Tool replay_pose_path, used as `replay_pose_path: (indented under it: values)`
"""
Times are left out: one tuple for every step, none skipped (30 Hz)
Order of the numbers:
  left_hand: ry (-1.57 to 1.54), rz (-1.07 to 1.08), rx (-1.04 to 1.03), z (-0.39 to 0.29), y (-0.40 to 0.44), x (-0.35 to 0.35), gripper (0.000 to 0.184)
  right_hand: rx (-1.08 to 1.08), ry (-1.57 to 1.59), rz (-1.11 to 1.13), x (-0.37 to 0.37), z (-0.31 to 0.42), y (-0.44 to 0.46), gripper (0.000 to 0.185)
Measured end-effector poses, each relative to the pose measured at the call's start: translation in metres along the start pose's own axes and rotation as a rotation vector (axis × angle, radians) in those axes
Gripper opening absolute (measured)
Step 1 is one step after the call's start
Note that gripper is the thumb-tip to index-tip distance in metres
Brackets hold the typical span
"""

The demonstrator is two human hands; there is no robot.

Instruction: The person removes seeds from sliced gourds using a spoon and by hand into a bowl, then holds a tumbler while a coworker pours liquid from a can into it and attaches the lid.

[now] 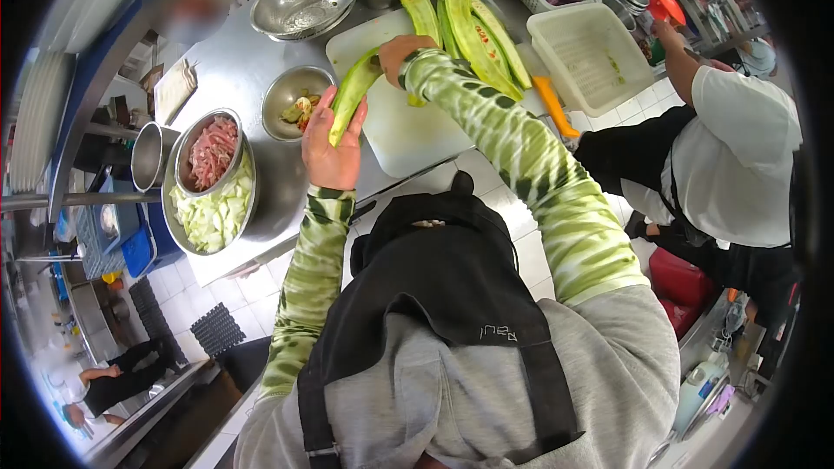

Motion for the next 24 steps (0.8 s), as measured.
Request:
replay_pose_path:
  values:
    - [0.018, 0.001, -0.009, 0.0, 0.001, -0.001, 0.052, -0.011, -0.015, 0.036, -0.001, 0.002, 0.0, 0.027]
    - [0.038, 0.0, -0.015, 0.0, 0.001, -0.001, 0.052, -0.026, -0.018, 0.01, 0.002, 0.004, -0.001, 0.027]
    - [0.058, -0.001, -0.023, 0.0, 0.003, -0.002, 0.052, -0.025, 0.003, -0.012, 0.005, 0.006, -0.002, 0.025]
    - [0.08, -0.004, -0.031, 0.0, 0.004, -0.003, 0.052, -0.022, 0.025, -0.034, 0.008, 0.007, -0.002, 0.023]
    - [0.103, -0.007, -0.039, -0.001, 0.004, -0.005, 0.052, -0.019, 0.048, -0.056, 0.011, 0.008, -0.003, 0.022]
    - [0.126, -0.009, -0.048, -0.002, 0.006, -0.007, 0.052, -0.007, 0.056, -0.032, 0.016, 0.015, -0.007, 0.023]
    - [0.131, -0.021, -0.06, -0.002, 0.01, -0.006, 0.049, 0.005, 0.064, -0.008, 0.025, 0.027, -0.014, 0.025]
    - [0.137, -0.033, -0.071, -0.002, 0.014, -0.004, 0.047, 0.016, 0.072, 0.016, 0.029, 0.034, -0.02, 0.027]
    - [0.144, -0.04, -0.081, -0.003, 0.016, -0.005, 0.045, 0.027, 0.089, 0.016, 0.03, 0.036, -0.023, 0.027]
    - [0.16, -0.05, -0.072, -0.003, 0.018, -0.006, 0.044, 0.036, 0.106, 0.014, 0.032, 0.036, -0.024, 0.027]
    - [0.178, -0.064, -0.061, -0.004, 0.019, -0.007, 0.044, 0.045, 0.123, 0.014, 0.031, 0.037, -0.024, 0.027]
    - [0.193, -0.079, -0.053, -0.004, 0.018, -0.008, 0.044, 0.031, 0.095, 0.012, 0.026, 0.038, -0.022, 0.024]
    - [0.218, -0.077, -0.05, -0.005, 0.022, -0.006, 0.043, 0.063, 0.12, -0.018, 0.03, 0.048, -0.028, 0.023]
    - [0.243, -0.075, -0.045, -0.007, 0.03, -0.003, 0.043, 0.093, 0.145, -0.047, 0.033, 0.06, -0.037, 0.022]
    - [0.265, -0.069, -0.041, -0.008, 0.035, -0.005, 0.043, 0.123, 0.167, -0.08, 0.039, 0.066, -0.043, 0.022]
    - [0.303, -0.059, -0.076, -0.009, 0.036, -0.009, 0.043, 0.137, 0.167, -0.053, 0.037, 0.067, -0.044, 0.019]
    - [0.341, -0.049, -0.112, -0.01, 0.037, -0.013, 0.043, 0.141, 0.201, -0.042, 0.04, 0.066, -0.047, 0.019]
    - [0.278, -0.067, -0.064, -0.005, 0.043, -0.012, 0.043, 0.148, 0.237, -0.028, 0.047, 0.068, -0.053, 0.019]
    - [0.217, -0.088, -0.015, -0.001, 0.046, -0.009, 0.043, 0.156, 0.277, -0.011, 0.05, 0.072, -0.058, 0.02]
    - [0.211, -0.095, 0.019, 0.0, 0.047, -0.006, 0.043, 0.152, 0.242, 0.006, 0.042, 0.078, -0.058, 0.019]
    - [0.201, -0.1, 0.052, -0.002, 0.048, -0.012, 0.044, 0.156, 0.262, -0.006, 0.044, 0.079, -0.062, 0.019]
    - [0.188, -0.102, 0.081, -0.001, 0.05, -0.017, 0.044, 0.162, 0.278, -0.02, 0.046, 0.079, -0.067, 0.019]
    - [0.17, -0.074, 0.11, 0.002, 0.053, -0.017, 0.045, 0.17, 0.295, -0.032, 0.049, 0.08, -0.069, 0.019]
    - [0.152, -0.051, 0.136, 0.005, 0.055, -0.017, 0.045, 0.185, 0.28, -0.024, 0.044, 0.08, -0.067, 0.02]
Point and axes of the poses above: each hand's wrist, its own y-axis towards the middle knuckle, its own x-axis out of the back of the hand, z = x × y, the point moved 9 cm from there along y, towards the middle knuckle, and after that the axes turned 10 degrees about -z, right-handed, at the moved point
